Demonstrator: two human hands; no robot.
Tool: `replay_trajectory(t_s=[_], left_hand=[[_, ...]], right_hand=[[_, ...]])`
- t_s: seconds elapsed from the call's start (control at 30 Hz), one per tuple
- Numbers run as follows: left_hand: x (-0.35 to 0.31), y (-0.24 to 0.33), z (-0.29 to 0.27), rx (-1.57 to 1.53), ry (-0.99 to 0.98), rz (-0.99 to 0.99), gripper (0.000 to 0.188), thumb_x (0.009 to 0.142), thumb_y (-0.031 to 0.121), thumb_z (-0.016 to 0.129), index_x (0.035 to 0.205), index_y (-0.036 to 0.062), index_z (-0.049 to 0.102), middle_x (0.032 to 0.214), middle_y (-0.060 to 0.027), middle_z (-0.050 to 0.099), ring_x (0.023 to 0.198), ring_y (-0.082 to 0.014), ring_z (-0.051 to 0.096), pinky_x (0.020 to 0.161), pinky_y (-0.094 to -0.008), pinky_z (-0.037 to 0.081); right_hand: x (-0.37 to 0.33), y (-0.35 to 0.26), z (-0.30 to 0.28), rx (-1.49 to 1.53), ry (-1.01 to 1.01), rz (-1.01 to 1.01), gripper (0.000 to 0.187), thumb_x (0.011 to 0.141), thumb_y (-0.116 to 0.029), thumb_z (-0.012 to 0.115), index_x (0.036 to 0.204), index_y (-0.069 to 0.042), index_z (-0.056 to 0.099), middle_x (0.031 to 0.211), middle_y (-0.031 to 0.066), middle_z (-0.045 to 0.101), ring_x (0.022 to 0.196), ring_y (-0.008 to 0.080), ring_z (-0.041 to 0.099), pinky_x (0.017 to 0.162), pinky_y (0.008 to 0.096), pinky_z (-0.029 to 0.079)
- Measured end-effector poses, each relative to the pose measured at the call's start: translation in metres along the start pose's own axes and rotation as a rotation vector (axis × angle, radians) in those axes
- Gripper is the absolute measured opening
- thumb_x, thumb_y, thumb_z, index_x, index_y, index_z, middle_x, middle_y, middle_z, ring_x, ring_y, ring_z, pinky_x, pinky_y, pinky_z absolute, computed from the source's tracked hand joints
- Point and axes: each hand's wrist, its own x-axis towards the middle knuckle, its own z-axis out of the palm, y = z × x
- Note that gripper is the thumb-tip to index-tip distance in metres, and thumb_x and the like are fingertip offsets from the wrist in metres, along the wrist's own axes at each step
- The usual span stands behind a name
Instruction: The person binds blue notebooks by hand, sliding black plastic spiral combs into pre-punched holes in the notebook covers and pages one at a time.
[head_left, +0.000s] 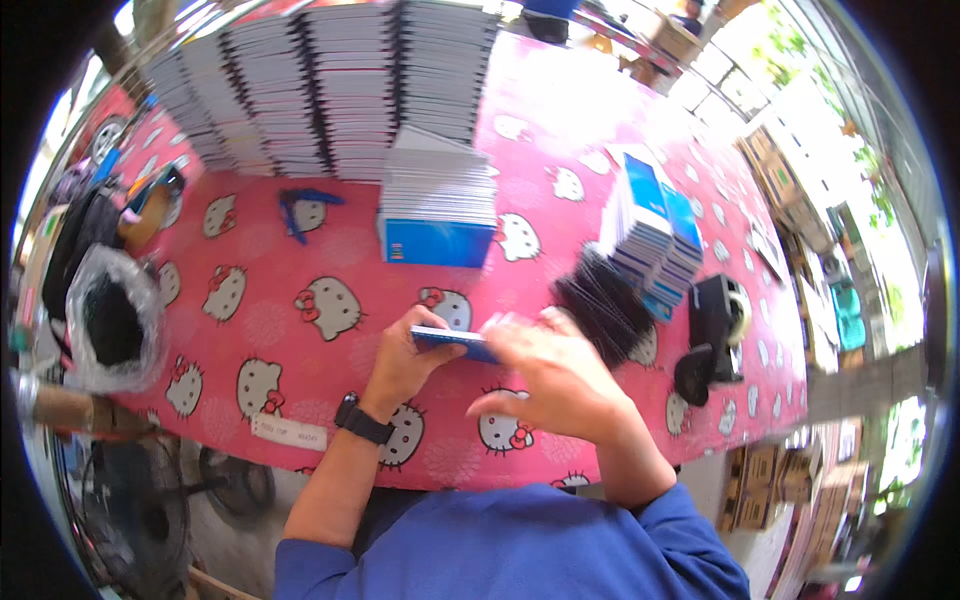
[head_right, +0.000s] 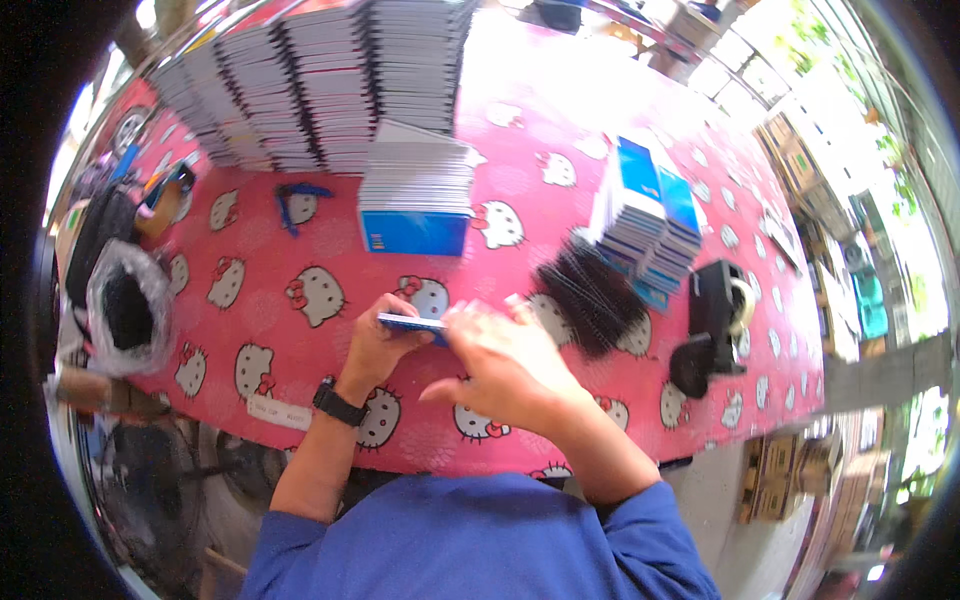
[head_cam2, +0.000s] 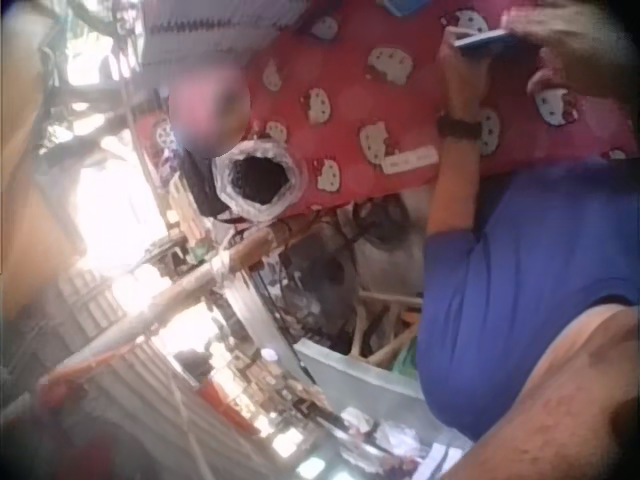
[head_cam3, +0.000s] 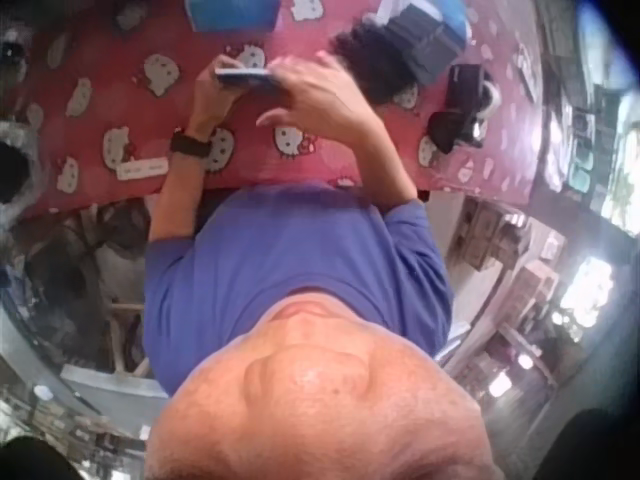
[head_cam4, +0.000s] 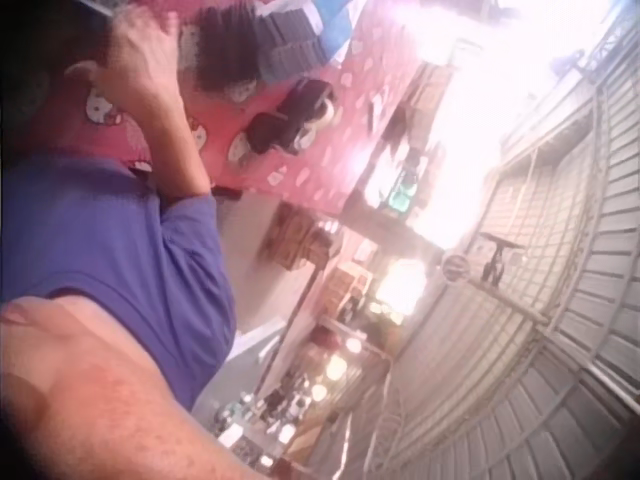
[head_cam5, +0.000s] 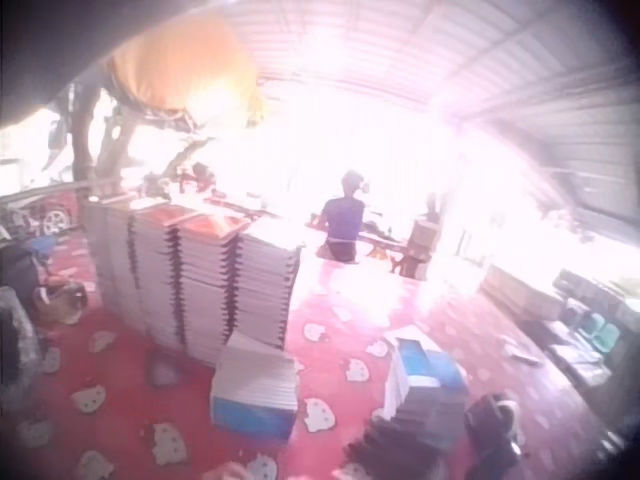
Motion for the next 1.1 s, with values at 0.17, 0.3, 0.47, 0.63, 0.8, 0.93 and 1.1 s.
replay_trajectory(t_s=[0.17,0.3,0.47,0.63,0.8,0.93,1.1], left_hand=[[0.003,0.002,0.000,-0.022,0.033,0.010,0.025,0.074,-0.001,0.075,0.088,0.0056,0.055,0.083,-0.0011,0.060,0.078,-0.0070,0.055,0.070,-0.0230,0.046],[-0.002,0.007,-0.009,-0.089,-0.041,-0.010,0.025,0.074,-0.002,0.075,0.087,0.0055,0.055,0.084,-0.0001,0.058,0.077,-0.0074,0.054,0.070,-0.0218,0.046],[0.002,0.009,0.002,-0.129,-0.100,-0.018,0.026,0.073,-0.004,0.075,0.086,0.0061,0.055,0.084,-0.0001,0.058,0.078,-0.0073,0.054,0.070,-0.0220,0.046],[-0.002,0.019,-0.010,-0.131,-0.105,0.003,0.024,0.073,-0.002,0.077,0.085,0.0053,0.057,0.081,0.0003,0.060,0.075,-0.0067,0.055,0.068,-0.0217,0.047],[-0.007,0.024,-0.019,-0.119,-0.219,-0.074,0.024,0.072,0.000,0.078,0.086,0.0051,0.058,0.081,0.0012,0.061,0.075,-0.0047,0.056,0.066,-0.0206,0.047],[-0.008,0.024,-0.020,-0.201,-0.350,-0.171,0.021,0.074,-0.003,0.074,0.085,0.0052,0.058,0.079,0.0025,0.060,0.074,-0.0048,0.055,0.066,-0.0196,0.046],[-0.014,0.031,-0.010,-0.113,-0.377,-0.111,0.030,0.071,-0.006,0.073,0.090,0.0059,0.055,0.087,-0.0021,0.060,0.080,-0.0080,0.055,0.071,-0.0233,0.048]], right_hand=[[0.000,0.031,0.025,0.107,0.416,-0.044,0.096,0.073,-0.055,0.068,0.142,0.000,0.030,0.144,0.0239,0.034,0.139,0.0342,0.024,0.110,0.0518,0.024],[-0.075,0.098,0.010,0.132,0.992,0.400,0.046,0.075,-0.024,0.074,0.114,-0.003,0.061,0.115,0.0174,0.061,0.106,0.0324,0.056,0.094,0.0403,0.043],[-0.161,0.218,0.085,-0.457,0.680,0.955,0.060,0.072,-0.015,0.072,0.128,-0.012,0.051,0.131,0.0058,0.051,0.108,0.0303,0.048,0.092,0.0407,0.042],[-0.166,0.199,0.053,-0.412,0.361,0.954,0.045,0.067,-0.019,0.076,0.111,-0.020,0.064,0.107,0.0046,0.053,0.114,0.0275,0.043,0.089,0.0452,0.040],[-0.173,0.151,0.006,0.071,0.543,0.531,0.039,0.059,-0.006,0.081,0.095,-0.009,0.066,0.091,0.0065,0.056,0.088,0.0213,0.056,0.075,0.0332,0.048],[-0.074,0.089,0.039,0.456,0.917,-0.020,0.029,0.067,0.005,0.072,0.092,-0.004,0.060,0.094,0.0082,0.056,0.084,0.0216,0.058,0.072,0.0298,0.049],[-0.017,0.091,0.099,-0.178,0.720,-0.224,0.033,0.069,-0.010,0.065,0.101,-0.006,0.059,0.105,0.0101,0.052,0.102,0.0258,0.052,0.087,0.0359,0.044]])
